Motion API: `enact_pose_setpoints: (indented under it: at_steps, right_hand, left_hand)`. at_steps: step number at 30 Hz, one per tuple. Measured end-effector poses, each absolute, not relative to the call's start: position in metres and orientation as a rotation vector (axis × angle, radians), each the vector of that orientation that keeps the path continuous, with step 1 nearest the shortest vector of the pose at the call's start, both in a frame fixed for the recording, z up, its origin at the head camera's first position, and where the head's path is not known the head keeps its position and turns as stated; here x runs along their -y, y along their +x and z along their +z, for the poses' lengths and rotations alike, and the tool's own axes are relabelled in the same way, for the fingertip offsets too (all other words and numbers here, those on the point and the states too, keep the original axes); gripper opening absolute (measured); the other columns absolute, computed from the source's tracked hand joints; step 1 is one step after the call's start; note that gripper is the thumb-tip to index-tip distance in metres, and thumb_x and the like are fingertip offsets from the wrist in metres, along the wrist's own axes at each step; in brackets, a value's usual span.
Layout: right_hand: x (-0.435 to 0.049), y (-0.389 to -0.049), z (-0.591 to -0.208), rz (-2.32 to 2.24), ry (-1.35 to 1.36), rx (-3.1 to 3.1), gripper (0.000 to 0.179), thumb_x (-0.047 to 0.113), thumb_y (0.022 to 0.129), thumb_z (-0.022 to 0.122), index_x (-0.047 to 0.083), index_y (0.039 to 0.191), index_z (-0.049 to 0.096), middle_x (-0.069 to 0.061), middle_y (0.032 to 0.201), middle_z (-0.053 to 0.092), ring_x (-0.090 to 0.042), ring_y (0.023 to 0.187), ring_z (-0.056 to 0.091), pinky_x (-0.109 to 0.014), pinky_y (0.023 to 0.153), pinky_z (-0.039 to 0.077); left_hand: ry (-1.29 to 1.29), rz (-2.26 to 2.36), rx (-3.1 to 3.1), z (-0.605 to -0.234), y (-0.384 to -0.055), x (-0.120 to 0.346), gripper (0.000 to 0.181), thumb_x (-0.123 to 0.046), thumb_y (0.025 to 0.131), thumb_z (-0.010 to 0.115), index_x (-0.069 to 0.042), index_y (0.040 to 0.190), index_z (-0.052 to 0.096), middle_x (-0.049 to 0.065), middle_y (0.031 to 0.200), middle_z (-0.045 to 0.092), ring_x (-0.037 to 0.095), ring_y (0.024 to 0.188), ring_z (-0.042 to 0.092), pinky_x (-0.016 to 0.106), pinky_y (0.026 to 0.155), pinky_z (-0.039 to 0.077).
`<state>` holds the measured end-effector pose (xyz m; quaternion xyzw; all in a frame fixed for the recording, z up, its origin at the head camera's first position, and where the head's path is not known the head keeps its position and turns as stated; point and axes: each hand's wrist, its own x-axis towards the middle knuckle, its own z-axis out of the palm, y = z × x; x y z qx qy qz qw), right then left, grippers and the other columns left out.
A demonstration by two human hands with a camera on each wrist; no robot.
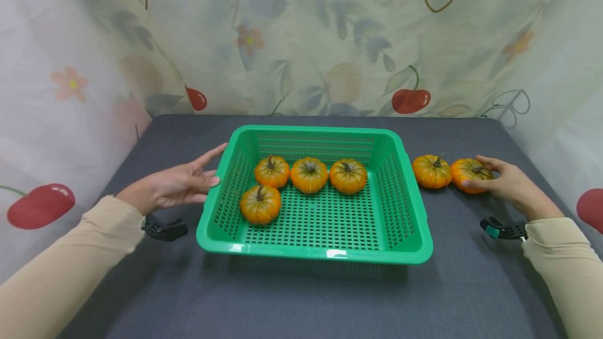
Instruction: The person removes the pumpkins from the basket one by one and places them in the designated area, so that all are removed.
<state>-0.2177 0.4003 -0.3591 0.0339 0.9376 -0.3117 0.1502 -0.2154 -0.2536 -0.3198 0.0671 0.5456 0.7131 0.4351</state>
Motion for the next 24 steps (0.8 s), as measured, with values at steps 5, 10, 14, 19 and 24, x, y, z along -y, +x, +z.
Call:
enact_pose_setpoints:
  at_steps: [5, 10, 14, 19, 24]
  right_hand:
    - [-0.3994, -0.2167, -0.3593, -0.897, 0.077, -2.707, 0.095, 0.046, 0.092, 0.063, -0.002, 0.153, 0.008, -0.045, 0.146, 0.011, -0.060, 0.130, 0.018, -0.070, 0.100, 0.035]
    - [-0.3992, -0.2166, -0.3591, -0.907, 0.082, -2.700, 0.096, 0.045, 0.092, 0.064, -0.001, 0.153, 0.007, -0.045, 0.146, 0.010, -0.062, 0.131, 0.014, -0.073, 0.101, 0.030]
    - [-0.3992, -0.2164, -0.3589, -0.914, 0.084, -2.695, 0.096, 0.045, 0.092, 0.064, -0.001, 0.154, 0.007, -0.045, 0.146, 0.009, -0.062, 0.131, 0.013, -0.074, 0.101, 0.028]
    - [-0.3988, -0.2165, -0.3583, -0.915, 0.085, -2.690, 0.097, 0.045, 0.091, 0.064, 0.000, 0.154, 0.005, -0.045, 0.147, 0.008, -0.062, 0.132, 0.013, -0.074, 0.101, 0.027]
    - [-0.3981, -0.2169, -0.3581, -0.926, 0.083, -2.686, 0.099, 0.044, 0.091, 0.066, 0.000, 0.154, 0.004, -0.045, 0.147, 0.008, -0.062, 0.132, 0.012, -0.076, 0.102, 0.024]
  left_hand:
    - [0.178, 1.777, -1.343, -0.3208, -0.2161, 0.2538, 0.086, -0.001, 0.102, 0.043, -0.051, 0.150, -0.006, 0.015, 0.162, -0.009, 0.026, 0.111, 0.065, 0.036, 0.088, 0.058]
    - [0.180, 1.780, -1.338, -0.3214, -0.2167, 0.2532, 0.085, 0.000, 0.102, 0.042, -0.051, 0.150, -0.007, 0.016, 0.162, -0.009, 0.026, 0.109, 0.066, 0.036, 0.086, 0.058]
    - [0.168, 1.780, -1.348, -0.3211, -0.2165, 0.2526, 0.085, 0.000, 0.102, 0.042, -0.051, 0.151, -0.007, 0.016, 0.162, -0.008, 0.026, 0.109, 0.066, 0.036, 0.086, 0.058]
    - [0.157, 1.779, -1.361, -0.3203, -0.2161, 0.2528, 0.085, -0.001, 0.101, 0.044, -0.051, 0.151, -0.004, 0.015, 0.162, -0.006, 0.026, 0.109, 0.066, 0.036, 0.086, 0.058]
    - [0.167, 1.776, -1.360, -0.3203, -0.2159, 0.2532, 0.086, 0.000, 0.102, 0.043, -0.051, 0.151, -0.005, 0.015, 0.162, -0.007, 0.026, 0.109, 0.066, 0.035, 0.085, 0.059]
